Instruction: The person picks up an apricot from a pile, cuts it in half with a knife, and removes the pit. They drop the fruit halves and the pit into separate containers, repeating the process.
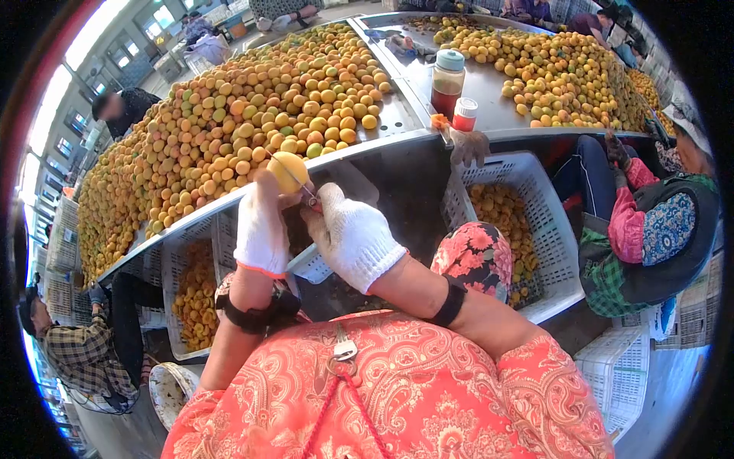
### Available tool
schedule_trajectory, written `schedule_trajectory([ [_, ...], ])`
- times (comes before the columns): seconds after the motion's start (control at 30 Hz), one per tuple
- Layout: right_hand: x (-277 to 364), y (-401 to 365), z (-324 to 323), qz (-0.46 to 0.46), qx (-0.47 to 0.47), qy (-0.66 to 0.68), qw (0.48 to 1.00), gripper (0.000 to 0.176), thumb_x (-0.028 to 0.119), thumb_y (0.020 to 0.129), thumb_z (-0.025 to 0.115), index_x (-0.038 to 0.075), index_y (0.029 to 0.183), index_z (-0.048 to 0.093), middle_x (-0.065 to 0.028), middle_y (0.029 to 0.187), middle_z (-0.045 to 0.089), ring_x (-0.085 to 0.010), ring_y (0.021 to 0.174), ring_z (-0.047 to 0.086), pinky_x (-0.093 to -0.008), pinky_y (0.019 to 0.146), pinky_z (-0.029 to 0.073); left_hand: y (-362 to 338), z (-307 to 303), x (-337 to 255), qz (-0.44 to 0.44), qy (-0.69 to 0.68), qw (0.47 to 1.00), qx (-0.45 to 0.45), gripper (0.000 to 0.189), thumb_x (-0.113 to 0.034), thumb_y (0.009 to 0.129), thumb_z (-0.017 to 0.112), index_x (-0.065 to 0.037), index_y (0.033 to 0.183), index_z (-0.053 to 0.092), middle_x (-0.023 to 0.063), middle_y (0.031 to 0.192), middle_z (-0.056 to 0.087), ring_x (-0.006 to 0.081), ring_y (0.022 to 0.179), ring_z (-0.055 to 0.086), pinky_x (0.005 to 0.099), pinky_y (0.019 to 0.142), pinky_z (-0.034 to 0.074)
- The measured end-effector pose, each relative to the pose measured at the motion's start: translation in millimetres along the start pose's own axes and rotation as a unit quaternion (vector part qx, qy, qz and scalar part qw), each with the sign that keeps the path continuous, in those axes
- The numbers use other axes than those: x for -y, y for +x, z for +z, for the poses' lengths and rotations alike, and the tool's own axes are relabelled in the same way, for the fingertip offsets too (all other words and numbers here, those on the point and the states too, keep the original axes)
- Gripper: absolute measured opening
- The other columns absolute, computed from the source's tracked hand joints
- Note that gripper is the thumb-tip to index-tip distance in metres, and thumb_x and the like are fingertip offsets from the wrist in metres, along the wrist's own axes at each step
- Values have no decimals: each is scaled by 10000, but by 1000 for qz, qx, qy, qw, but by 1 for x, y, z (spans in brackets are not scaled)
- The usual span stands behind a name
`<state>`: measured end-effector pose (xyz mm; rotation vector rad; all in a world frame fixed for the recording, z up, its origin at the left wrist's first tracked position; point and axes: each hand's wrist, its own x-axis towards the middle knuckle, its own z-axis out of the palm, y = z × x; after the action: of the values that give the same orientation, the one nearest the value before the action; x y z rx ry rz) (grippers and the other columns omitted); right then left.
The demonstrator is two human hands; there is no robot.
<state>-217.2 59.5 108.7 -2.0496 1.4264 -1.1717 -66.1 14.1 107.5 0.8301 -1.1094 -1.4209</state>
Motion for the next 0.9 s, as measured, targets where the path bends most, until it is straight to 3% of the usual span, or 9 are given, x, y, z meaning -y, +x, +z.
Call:
schedule_trajectory([
  [0.07, -3, 0, 2, -2, -2, 43, 999, 209, 156, 949, 578, 10, 1078, 503, -253, 744, 645, -447, 736, 652, -496, 589, 510, -7, 16, -6, 91, 41, 994, -43, 458, -402, 1016, 557, 7, 1217, 597, 63, 1067, 643, 117, 920, 586, 256, 805, 482],
  [0.13, -6, 0, 6, 1, 5, 27, 1000, 226, 154, 946, 579, 6, 1100, 506, -253, 748, 647, -447, 733, 653, -498, 595, 512, -7, 9, 0, 80, 29, 996, -11, 438, -352, 1007, 587, 11, 1252, 577, 66, 1099, 643, 123, 938, 595, 278, 830, 489],
  [0.23, -5, -2, 10, 17, 12, -21, 1000, 267, 150, 939, 582, -1, 1147, 509, -250, 754, 652, -444, 728, 654, -502, 603, 517, -9, 16, 10, -33, -195, 980, -14, 439, -403, 973, 628, -25, 1192, 583, 70, 1028, 642, 153, 917, 612, 309, 826, 505],
  [0.33, -8, 0, 15, 25, 7, -62, 998, 304, 147, 931, 585, -7, 1183, 512, -247, 755, 654, -439, 724, 654, -504, 605, 521, -8, 24, 14, -92, -282, 953, -68, 460, -461, 960, 625, -43, 1150, 588, 63, 1002, 642, 172, 897, 619, 328, 816, 515],
  [0.6, -12, 1, 20, 1, -42, 4, 999, 223, 147, 924, 596, 3, 1081, 531, -238, 723, 642, -432, 703, 653, -496, 580, 517, -4, 18, 11, -44, -166, 983, -57, 430, -458, 964, 618, -70, 1147, 595, 41, 997, 648, 173, 873, 613, 326, 777, 509],
  [0.8, -8, 1, 17, 44, 30, -96, 994, 209, 178, 934, 587, 9, 1037, 519, -233, 692, 634, -434, 688, 649, -499, 568, 513, -6, 16, 16, -101, -254, 959, -79, 368, -408, 989, 597, -68, 1130, 606, 40, 988, 646, 161, 881, 613, 293, 752, 494],
  [0.9, -7, 2, 15, 40, 39, -66, 996, 216, 188, 938, 581, 6, 1032, 510, -239, 699, 636, -443, 703, 648, -506, 578, 513, -2, 11, 15, -65, -157, 982, -82, 352, -383, 1004, 578, -49, 1110, 612, 32, 948, 627, 139, 853, 588, 267, 730, 473],
])
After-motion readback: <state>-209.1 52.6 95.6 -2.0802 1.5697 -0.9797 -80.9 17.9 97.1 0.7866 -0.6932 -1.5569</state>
